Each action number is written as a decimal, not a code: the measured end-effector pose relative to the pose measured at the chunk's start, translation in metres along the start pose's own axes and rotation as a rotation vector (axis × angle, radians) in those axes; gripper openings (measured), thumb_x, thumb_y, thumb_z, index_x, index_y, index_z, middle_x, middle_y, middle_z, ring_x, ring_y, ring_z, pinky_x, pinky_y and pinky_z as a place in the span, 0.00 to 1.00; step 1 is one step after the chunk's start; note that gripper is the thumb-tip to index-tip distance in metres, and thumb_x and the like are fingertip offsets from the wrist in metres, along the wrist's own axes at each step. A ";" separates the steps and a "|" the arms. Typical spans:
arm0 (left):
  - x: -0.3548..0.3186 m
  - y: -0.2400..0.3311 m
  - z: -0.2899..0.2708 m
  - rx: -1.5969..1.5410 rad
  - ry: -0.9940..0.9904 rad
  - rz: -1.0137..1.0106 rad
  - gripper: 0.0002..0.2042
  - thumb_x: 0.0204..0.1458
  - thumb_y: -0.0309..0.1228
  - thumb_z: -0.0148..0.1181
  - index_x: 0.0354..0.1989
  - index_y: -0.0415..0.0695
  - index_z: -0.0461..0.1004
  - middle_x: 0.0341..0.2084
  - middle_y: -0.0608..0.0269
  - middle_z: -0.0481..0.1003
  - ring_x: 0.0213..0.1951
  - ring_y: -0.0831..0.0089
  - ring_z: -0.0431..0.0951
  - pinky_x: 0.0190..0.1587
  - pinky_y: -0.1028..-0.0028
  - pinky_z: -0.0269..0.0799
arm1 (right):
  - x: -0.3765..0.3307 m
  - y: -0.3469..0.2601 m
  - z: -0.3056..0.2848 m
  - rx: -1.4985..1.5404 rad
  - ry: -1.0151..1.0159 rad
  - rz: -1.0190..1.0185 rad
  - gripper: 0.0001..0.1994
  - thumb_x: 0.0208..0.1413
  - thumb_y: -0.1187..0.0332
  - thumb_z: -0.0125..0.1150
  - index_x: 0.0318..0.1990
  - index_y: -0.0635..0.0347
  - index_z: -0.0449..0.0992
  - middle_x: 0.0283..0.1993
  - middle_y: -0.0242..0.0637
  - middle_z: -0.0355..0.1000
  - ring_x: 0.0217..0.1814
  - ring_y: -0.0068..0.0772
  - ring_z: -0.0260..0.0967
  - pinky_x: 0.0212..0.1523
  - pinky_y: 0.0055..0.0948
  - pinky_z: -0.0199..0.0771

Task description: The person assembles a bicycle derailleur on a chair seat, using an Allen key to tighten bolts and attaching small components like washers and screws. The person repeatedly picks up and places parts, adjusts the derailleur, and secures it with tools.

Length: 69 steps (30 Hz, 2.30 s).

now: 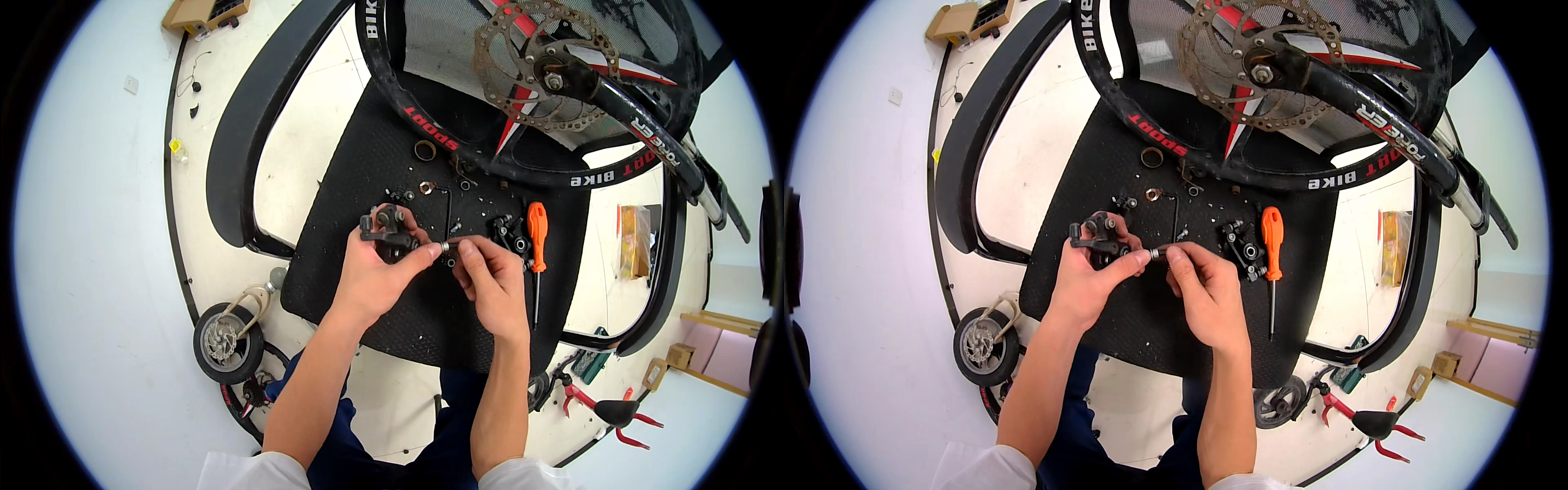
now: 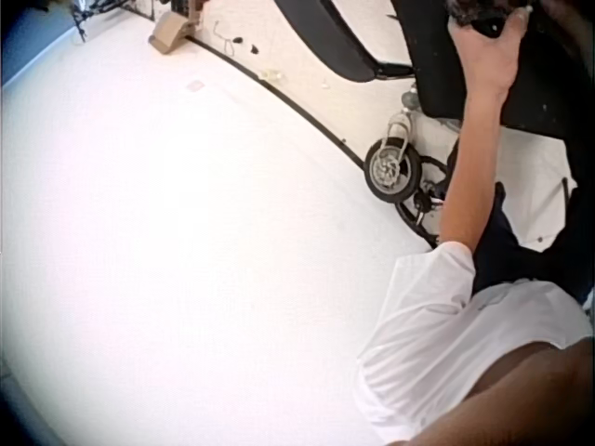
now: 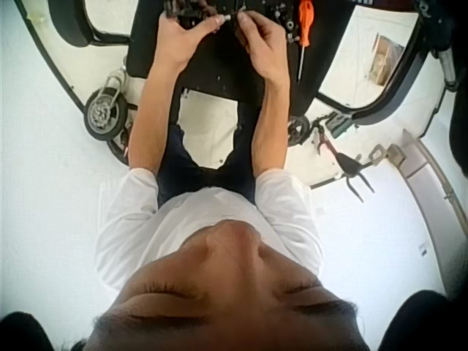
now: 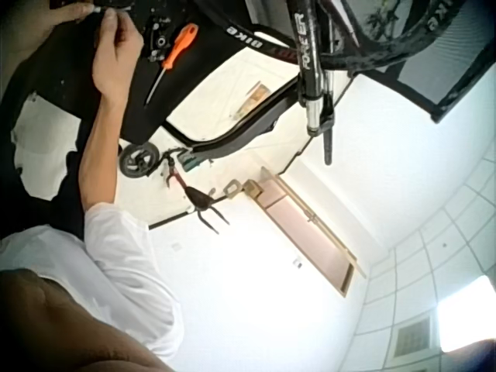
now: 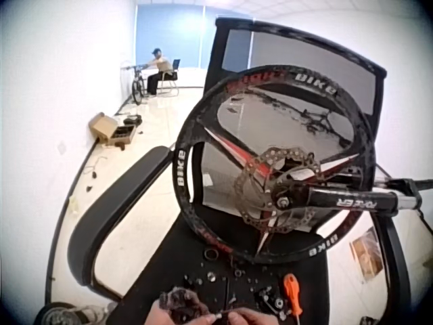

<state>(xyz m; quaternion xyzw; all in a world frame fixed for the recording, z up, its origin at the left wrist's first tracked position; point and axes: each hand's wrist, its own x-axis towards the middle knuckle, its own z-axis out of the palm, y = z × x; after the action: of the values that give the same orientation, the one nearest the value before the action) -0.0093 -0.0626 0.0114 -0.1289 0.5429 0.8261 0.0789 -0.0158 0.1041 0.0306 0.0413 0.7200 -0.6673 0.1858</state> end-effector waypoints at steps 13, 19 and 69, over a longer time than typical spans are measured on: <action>-0.003 0.004 -0.005 0.314 -0.052 0.205 0.15 0.45 0.20 0.69 0.38 0.42 0.68 0.28 0.66 0.76 0.34 0.81 0.75 0.41 0.77 0.72 | 0.003 0.000 -0.010 0.554 -0.288 0.382 0.20 0.67 0.58 0.48 0.26 0.62 0.68 0.14 0.20 0.47 0.13 0.12 0.38 0.13 0.19 0.33; -0.014 0.012 -0.015 0.383 -0.036 0.220 0.15 0.44 0.19 0.68 0.37 0.42 0.68 0.28 0.66 0.76 0.33 0.81 0.76 0.40 0.77 0.73 | 0.002 0.005 0.013 0.623 -0.342 0.461 0.14 0.67 0.57 0.49 0.33 0.57 0.66 0.17 0.23 0.52 0.14 0.13 0.42 0.12 0.18 0.36; -0.005 -0.004 -0.005 0.151 -0.209 0.417 0.15 0.38 0.40 0.55 0.31 0.43 0.64 0.52 0.38 0.71 0.55 0.58 0.69 0.60 0.64 0.55 | -0.007 0.006 0.037 0.616 -0.209 0.426 0.16 0.66 0.51 0.41 0.45 0.54 0.64 0.23 0.26 0.59 0.15 0.13 0.41 0.15 0.17 0.36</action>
<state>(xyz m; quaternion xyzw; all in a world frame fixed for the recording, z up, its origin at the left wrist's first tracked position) -0.0027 -0.0656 0.0076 0.0785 0.6069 0.7904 -0.0280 0.0006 0.0695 0.0257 0.1756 0.4385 -0.7994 0.3713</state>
